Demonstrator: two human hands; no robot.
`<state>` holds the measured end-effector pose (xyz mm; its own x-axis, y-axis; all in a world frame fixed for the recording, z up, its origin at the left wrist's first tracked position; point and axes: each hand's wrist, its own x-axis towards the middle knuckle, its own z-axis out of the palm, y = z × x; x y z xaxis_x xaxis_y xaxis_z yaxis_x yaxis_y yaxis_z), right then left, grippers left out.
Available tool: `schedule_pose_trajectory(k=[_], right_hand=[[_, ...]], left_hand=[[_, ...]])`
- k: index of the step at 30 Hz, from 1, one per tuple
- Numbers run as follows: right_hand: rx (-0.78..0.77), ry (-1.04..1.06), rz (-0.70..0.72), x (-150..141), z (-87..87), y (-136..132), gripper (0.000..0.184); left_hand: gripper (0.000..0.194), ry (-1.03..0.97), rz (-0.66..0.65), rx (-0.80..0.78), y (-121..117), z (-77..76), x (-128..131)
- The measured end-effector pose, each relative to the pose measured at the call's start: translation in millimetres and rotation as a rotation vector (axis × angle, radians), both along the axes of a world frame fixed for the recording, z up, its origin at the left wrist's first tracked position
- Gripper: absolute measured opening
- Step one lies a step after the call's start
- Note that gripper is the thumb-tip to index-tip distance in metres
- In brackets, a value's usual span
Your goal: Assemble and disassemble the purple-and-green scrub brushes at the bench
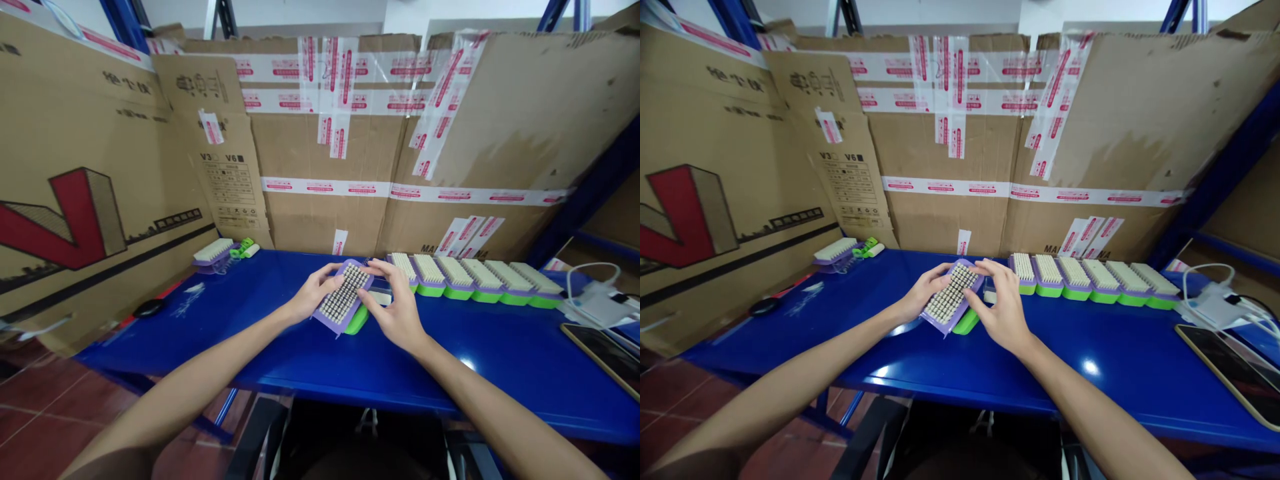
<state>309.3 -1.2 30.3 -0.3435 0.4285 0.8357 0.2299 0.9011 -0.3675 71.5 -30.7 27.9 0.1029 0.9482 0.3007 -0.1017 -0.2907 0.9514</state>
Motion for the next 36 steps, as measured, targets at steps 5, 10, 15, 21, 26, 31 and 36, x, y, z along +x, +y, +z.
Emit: schedule_pose_trajectory(k=[5, 10, 15, 21, 26, 31, 36], right_hand=[[0.035, -0.041, -0.007, 0, -0.6, -1, 0.059], [0.004, -0.074, 0.004, -4, -4.0, -1, 0.063], [-0.042, -0.115, 0.024, -5, -6.1, 1, 0.049], [0.02, -0.27, 0.138, -3, -5.9, -1, 0.013], [0.013, -0.36, 0.166, -3, -7.5, -2, 0.018], [-0.056, -0.302, 0.082, -2, -6.5, -1, 0.03], [-0.151, -0.136, 0.032, -5, -9.7, 2, 0.051]], left_hand=[[0.07, -0.047, 0.03, 0.002, 2, -0.7, 1], [0.075, -0.118, 0.144, -0.007, 8, -0.8, -3], [0.066, -0.201, 0.229, -0.038, 13, 0.0, -8], [0.052, -0.401, 0.201, -0.17, 17, 4.2, -10], [0.052, -0.417, 0.216, -0.192, 19, 5.2, -16], [0.07, -0.148, 0.258, -0.012, 15, 1.1, -13], [0.077, 0.313, 0.365, 0.45, 5, -3.2, -11]])
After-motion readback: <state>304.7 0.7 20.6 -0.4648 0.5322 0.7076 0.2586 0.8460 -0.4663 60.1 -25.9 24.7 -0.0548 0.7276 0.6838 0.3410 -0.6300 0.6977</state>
